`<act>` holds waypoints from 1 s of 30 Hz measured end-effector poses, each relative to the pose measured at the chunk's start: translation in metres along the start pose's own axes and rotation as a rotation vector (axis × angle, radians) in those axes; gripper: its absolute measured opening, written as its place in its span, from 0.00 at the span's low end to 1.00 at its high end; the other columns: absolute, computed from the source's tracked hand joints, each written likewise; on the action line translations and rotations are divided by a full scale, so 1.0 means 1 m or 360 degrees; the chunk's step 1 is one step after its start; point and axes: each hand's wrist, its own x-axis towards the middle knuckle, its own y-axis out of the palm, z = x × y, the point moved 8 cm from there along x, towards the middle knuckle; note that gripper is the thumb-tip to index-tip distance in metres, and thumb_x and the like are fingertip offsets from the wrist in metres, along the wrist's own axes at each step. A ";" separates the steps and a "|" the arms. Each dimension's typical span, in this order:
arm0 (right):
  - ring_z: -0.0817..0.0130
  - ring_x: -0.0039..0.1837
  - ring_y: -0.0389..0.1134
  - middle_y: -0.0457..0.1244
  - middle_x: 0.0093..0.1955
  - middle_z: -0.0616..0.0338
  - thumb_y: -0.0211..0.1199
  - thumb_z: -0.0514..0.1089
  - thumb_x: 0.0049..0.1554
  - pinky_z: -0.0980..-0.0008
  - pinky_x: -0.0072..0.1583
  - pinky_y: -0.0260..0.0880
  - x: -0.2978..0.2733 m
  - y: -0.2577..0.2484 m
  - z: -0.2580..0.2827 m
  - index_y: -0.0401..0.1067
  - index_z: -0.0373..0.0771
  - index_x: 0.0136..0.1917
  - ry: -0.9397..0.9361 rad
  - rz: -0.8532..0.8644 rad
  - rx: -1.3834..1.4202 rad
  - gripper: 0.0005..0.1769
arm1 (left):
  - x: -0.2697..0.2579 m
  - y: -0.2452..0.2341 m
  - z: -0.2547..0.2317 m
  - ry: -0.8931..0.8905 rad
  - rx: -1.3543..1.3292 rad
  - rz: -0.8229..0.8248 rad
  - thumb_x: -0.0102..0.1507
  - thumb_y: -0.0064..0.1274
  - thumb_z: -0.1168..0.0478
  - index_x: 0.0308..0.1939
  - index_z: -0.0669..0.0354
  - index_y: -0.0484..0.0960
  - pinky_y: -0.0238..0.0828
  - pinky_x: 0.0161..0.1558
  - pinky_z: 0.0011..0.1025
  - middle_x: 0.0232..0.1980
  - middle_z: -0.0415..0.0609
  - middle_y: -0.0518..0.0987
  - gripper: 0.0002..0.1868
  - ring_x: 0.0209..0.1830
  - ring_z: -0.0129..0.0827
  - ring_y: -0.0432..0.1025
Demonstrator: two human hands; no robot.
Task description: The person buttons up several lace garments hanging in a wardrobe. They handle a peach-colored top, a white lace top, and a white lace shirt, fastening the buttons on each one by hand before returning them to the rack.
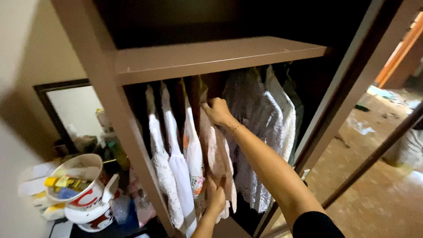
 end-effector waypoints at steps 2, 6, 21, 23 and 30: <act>0.36 0.45 0.71 0.65 0.39 0.29 0.64 0.52 0.57 0.48 0.50 0.71 0.008 -0.026 -0.007 0.75 0.26 0.38 -0.0069 -0.0202 -0.0184 0.23 | 0.010 -0.001 0.000 0.0189 0.0069 -0.0114 0.63 0.50 0.41 0.80 0.59 0.45 0.41 0.77 0.41 0.81 0.61 0.51 0.49 0.82 0.52 0.47; 0.39 0.41 0.69 0.67 0.40 0.37 0.62 0.49 0.49 0.49 0.43 0.70 0.027 -0.105 -0.039 0.76 0.30 0.43 -0.0398 -0.0646 -0.0742 0.18 | 0.007 -0.002 -0.009 0.0463 0.0113 -0.0276 0.61 0.52 0.49 0.79 0.67 0.37 0.37 0.77 0.43 0.81 0.68 0.45 0.53 0.82 0.55 0.41; 0.38 0.65 0.67 0.66 0.60 0.35 0.60 0.43 0.54 0.49 0.63 0.68 0.023 -0.158 -0.149 0.76 0.36 0.59 0.0726 -0.0509 -0.0344 0.20 | 0.010 0.089 -0.121 0.1540 0.1274 0.0501 0.63 0.54 0.63 0.68 0.70 0.55 0.34 0.79 0.52 0.84 0.69 0.39 0.35 0.84 0.65 0.37; 0.39 0.64 0.67 0.66 0.59 0.33 0.63 0.41 0.51 0.50 0.61 0.69 0.017 -0.172 -0.134 0.76 0.33 0.56 0.0741 -0.0474 -0.0473 0.20 | 0.030 0.075 -0.119 0.1199 0.0980 0.0587 0.61 0.55 0.63 0.73 0.69 0.48 0.37 0.78 0.50 0.83 0.71 0.40 0.42 0.82 0.66 0.39; 0.34 0.54 0.68 0.67 0.50 0.33 0.65 0.42 0.54 0.44 0.52 0.69 -0.053 -0.208 -0.108 0.72 0.34 0.57 0.0298 -0.0426 -0.0645 0.18 | 0.067 0.020 -0.132 0.1127 0.0510 0.0180 0.61 0.57 0.59 0.78 0.69 0.36 0.48 0.74 0.47 0.77 0.78 0.47 0.53 0.78 0.68 0.46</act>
